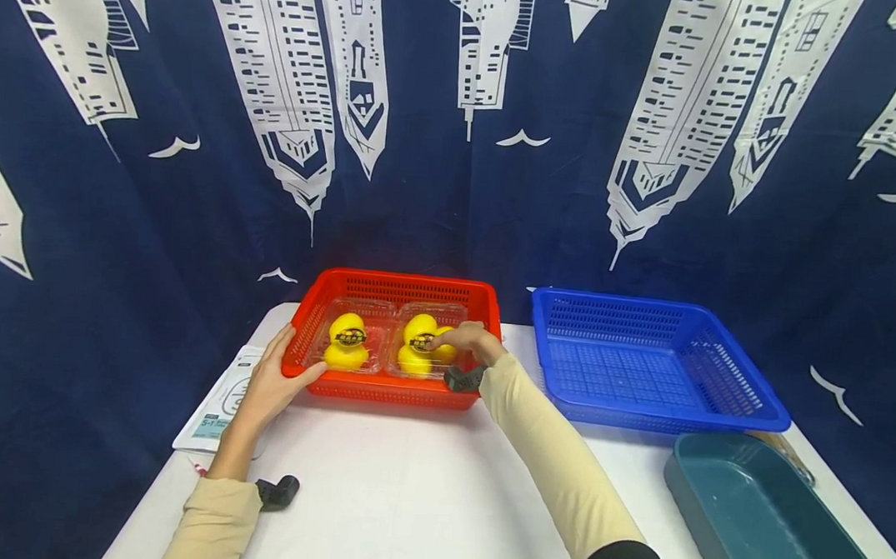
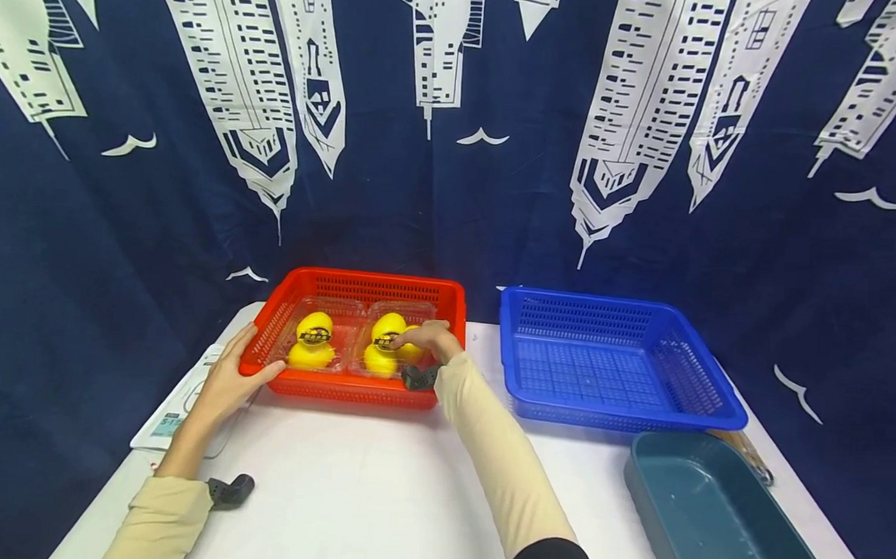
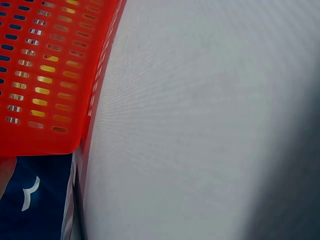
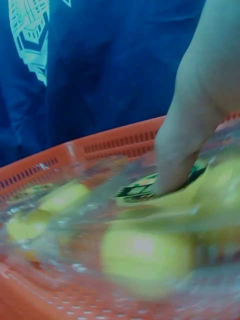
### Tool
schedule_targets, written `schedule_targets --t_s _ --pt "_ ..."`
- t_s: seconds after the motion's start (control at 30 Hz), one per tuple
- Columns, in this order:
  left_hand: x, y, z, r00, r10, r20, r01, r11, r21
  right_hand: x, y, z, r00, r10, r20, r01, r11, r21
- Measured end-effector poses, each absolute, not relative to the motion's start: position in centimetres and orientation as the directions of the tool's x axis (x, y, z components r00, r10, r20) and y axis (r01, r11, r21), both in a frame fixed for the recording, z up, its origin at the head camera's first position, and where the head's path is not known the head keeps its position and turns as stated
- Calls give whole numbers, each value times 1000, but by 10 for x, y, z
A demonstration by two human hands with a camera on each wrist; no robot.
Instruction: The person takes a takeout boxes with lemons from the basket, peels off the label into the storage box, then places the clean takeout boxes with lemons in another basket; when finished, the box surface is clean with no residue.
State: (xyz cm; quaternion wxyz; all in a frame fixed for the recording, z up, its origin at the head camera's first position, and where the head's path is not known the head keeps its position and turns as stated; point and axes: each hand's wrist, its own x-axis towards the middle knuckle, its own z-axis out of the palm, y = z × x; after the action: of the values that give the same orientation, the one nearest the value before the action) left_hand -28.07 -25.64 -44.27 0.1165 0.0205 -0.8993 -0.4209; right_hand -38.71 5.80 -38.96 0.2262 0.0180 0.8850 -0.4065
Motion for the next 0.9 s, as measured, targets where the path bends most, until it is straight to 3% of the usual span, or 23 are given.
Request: schedule_targets --t_s 0.27,0.9 --pt "-280 -257 -438 -971 -127 202 74 644 761 -380 58 -385 -886 -207 -414 264 509 -819" --pt "-280 -255 -440 -975 -121 187 67 642 764 -373 68 -378 -908 -246 -339 184 492 -851"
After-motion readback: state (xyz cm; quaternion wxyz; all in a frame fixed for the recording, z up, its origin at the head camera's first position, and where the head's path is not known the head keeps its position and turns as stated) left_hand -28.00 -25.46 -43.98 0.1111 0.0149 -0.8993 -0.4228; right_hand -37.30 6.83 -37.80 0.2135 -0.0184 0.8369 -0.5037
